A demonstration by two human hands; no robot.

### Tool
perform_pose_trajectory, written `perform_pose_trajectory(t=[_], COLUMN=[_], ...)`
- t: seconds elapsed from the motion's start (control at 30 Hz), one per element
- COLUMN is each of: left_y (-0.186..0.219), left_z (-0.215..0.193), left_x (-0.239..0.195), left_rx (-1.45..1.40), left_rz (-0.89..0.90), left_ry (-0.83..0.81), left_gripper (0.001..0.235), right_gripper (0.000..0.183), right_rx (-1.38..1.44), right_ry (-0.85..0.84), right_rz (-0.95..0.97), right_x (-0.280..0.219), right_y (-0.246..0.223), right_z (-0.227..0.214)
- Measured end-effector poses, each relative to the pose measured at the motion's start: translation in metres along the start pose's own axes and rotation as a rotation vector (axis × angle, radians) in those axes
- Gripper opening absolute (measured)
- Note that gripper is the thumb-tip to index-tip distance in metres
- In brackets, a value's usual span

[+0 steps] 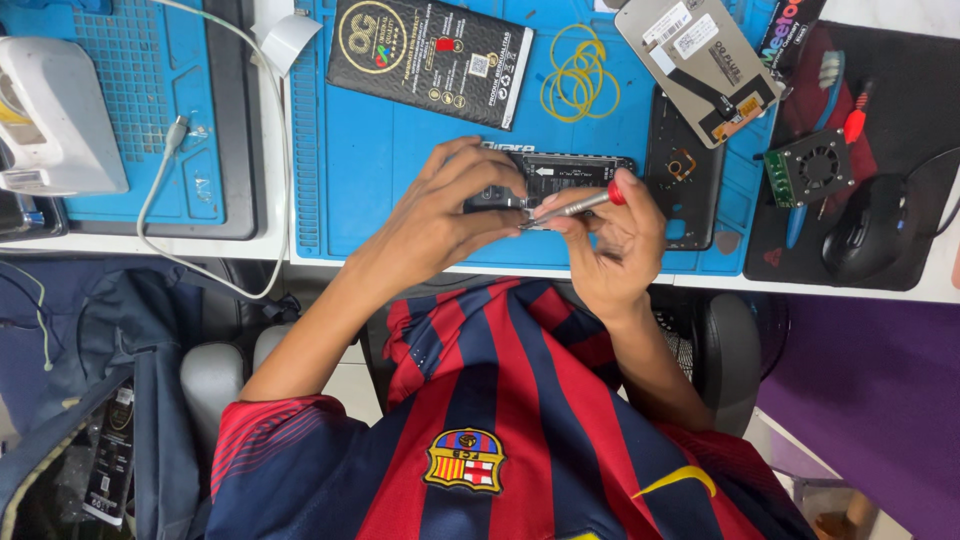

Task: The person secures a smartphone with rubber bands, rubs its back with a small green device, then removes the bands and uses a screwdriver to unscrew and remove the back cover, exposing the internal components.

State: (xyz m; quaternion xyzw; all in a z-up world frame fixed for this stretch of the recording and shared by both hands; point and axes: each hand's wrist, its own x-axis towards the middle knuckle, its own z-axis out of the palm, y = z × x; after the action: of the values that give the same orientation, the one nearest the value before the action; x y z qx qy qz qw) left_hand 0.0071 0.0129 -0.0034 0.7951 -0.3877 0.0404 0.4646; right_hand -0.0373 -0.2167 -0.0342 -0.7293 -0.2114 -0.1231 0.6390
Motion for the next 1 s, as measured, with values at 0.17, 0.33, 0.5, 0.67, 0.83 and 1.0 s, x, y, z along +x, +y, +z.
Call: perform_pose_trajectory(t=[0.17, 0.33, 0.5, 0.67, 0.83, 1.0], left_y=[0.0020, 0.0036, 0.0046, 0.0054, 0.0053, 0.0060], left_z=[0.0007, 0.0013, 0.0016, 0.0020, 0.0025, 0.0042], left_x=[-0.0002, 0.0005, 0.0011, 0.0015, 0.0023, 0.0015], left_rx=[-0.024, -0.055, -0.077, -0.092, -0.091, -0.084], left_rz=[0.015, 0.007, 0.000, -0.006, 0.005, 0.008], left_ry=[0.020, 0.036, 0.044, 0.055, 0.055, 0.063], left_gripper=[0.017, 0.016, 0.016, 0.016, 0.016, 0.016], right_gripper=[0.078, 0.077, 0.078, 0.079, 0.079, 0.082], right_rx=[0.025, 0.018, 0.031, 0.018, 0.014, -0.040], right_ry=[0.037, 0.087, 0.130, 0.133, 0.138, 0.129], right_rz=[-0.001, -0.022, -0.034, -0.057, -0.064, -0.145], right_x=[-0.0004, -0.0026, -0.0055, -0.0066, -0.0042, -0.0021], right_y=[-0.0034, -0.0033, -0.0027, -0.0033, -0.0038, -0.0037], right_z=[-0.0003, 0.0009, 0.0012, 0.0014, 0.0014, 0.0013])
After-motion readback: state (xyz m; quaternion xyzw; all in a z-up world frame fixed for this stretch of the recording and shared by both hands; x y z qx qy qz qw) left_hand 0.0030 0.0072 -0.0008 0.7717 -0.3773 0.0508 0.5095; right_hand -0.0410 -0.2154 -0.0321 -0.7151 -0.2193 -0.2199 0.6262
